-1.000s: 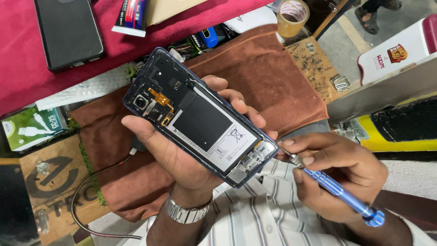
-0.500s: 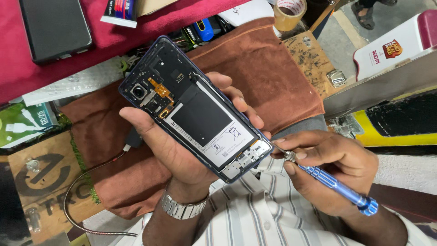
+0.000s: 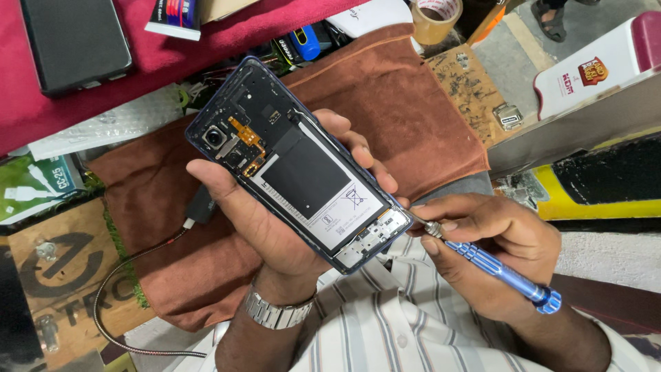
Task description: The person disassembles a smartphone by removing screws from the internal frame using a manual screwdriver and a heat gun. They carefully manipulate the device's internal components, including the battery and camera module, while working on a brown cloth-covered surface.
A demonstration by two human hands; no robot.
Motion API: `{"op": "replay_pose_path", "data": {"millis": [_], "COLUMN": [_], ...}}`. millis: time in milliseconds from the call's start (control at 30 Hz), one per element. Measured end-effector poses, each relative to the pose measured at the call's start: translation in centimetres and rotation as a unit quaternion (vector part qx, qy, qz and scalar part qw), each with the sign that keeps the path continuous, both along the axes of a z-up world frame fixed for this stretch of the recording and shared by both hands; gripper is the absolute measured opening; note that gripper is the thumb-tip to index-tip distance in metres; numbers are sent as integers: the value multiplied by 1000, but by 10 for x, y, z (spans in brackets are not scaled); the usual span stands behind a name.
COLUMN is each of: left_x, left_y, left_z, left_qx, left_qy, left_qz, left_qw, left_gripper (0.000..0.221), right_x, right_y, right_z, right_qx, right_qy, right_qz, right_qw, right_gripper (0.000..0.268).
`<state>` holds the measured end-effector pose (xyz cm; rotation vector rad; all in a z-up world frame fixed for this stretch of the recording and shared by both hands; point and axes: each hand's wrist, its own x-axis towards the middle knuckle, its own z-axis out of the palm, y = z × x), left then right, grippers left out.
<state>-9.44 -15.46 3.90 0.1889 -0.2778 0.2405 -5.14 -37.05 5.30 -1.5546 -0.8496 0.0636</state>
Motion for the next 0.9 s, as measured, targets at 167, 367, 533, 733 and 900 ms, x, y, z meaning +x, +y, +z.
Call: {"op": "replay_pose_path", "data": {"millis": [167,367,533,733,900], "left_x": [-2,-1,2,1,2], "left_y": [5,7,4,2,1], "left_z": [0,-1,-1,0,-3], "left_qx": [2,-19,-31,-16,-19], "left_qy": [-7,-20,-35,-21,-31], "left_qz": [-6,-18,-25,-14,-13], "left_qw": [1000,999,999,1000,999], "left_gripper": [120,121,122,123,123], "right_x": [0,-1,0,-2,-4], "right_y": [-2,0,-1,1,4], "right_z": [1,-5,-8,-10,-11], "right_qx": [36,23,18,39,23], "right_qy": [27,8,7,12,-14], "right_qz": [38,17,8,19,-8], "right_qw": [998,1000,1000,999,1000], "right_gripper": [24,24,25,24,23]}}
